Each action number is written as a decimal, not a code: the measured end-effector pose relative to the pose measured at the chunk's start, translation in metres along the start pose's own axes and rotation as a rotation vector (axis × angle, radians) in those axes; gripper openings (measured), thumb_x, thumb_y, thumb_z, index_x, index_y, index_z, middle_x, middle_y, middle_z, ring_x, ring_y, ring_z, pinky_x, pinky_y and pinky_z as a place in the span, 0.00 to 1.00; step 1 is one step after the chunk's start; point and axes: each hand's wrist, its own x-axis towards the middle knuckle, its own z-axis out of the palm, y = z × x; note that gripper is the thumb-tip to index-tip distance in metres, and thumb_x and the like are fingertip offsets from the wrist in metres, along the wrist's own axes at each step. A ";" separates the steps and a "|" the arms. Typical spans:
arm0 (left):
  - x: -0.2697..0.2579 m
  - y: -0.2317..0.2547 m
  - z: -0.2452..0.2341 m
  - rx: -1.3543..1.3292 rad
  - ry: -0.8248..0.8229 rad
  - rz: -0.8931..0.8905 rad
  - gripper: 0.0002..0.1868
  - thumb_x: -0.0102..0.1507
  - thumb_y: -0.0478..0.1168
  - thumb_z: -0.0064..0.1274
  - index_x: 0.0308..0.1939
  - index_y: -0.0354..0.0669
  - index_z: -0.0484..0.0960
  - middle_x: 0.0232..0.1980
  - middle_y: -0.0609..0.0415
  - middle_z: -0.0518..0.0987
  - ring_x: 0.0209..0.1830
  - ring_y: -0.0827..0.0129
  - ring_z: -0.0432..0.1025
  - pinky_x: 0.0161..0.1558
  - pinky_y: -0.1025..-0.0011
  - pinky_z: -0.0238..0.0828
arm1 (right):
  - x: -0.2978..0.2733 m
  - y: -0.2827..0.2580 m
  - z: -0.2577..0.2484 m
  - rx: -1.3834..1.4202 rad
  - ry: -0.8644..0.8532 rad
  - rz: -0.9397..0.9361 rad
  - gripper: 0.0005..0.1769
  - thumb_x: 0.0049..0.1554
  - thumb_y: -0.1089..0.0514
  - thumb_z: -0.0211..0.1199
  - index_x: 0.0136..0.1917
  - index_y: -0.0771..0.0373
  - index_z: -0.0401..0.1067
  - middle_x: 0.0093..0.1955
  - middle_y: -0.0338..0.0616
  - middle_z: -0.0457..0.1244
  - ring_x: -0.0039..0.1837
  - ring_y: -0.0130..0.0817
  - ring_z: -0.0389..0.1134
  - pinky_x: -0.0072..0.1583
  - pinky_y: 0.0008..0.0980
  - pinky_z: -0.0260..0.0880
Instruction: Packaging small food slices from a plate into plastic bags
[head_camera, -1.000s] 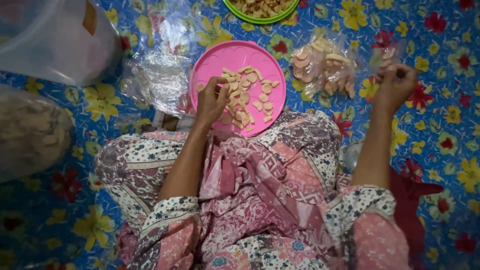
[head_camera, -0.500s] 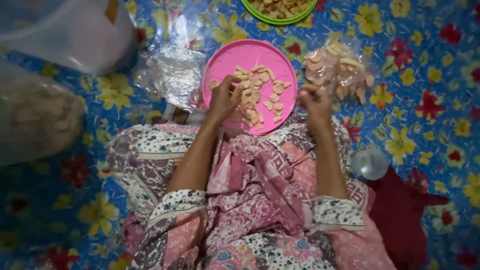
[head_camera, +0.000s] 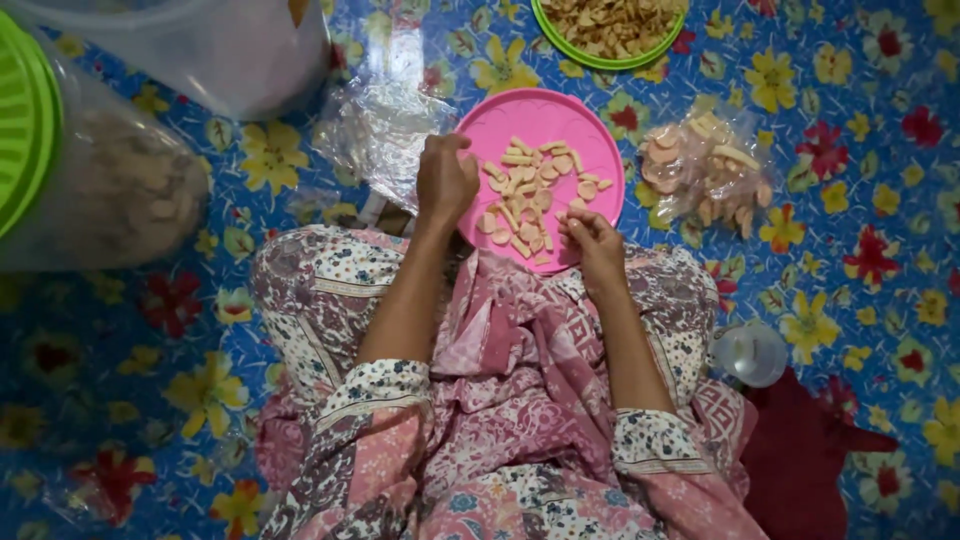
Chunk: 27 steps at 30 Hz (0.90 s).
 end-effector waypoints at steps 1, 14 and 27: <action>-0.002 -0.009 0.005 0.002 0.003 0.001 0.10 0.54 0.38 0.51 0.39 0.46 0.77 0.39 0.48 0.72 0.40 0.48 0.73 0.42 0.55 0.72 | 0.000 -0.001 0.001 0.002 -0.003 -0.002 0.11 0.54 0.63 0.57 0.52 0.63 0.69 0.48 0.46 0.66 0.47 0.27 0.70 0.47 0.22 0.72; -0.007 -0.001 0.000 0.268 -0.249 -0.132 0.23 0.61 0.45 0.42 0.58 0.38 0.64 0.63 0.43 0.59 0.68 0.42 0.43 0.53 0.32 0.50 | -0.014 -0.020 0.007 0.026 -0.026 0.010 0.11 0.55 0.63 0.57 0.52 0.63 0.69 0.48 0.46 0.66 0.47 0.27 0.69 0.48 0.21 0.72; -0.007 0.010 0.002 0.085 -0.061 0.237 0.25 0.59 0.35 0.49 0.59 0.27 0.65 0.60 0.29 0.63 0.61 0.37 0.57 0.57 0.44 0.56 | -0.009 -0.016 0.006 0.030 -0.035 0.032 0.12 0.54 0.61 0.59 0.53 0.63 0.68 0.48 0.46 0.65 0.47 0.28 0.69 0.49 0.22 0.71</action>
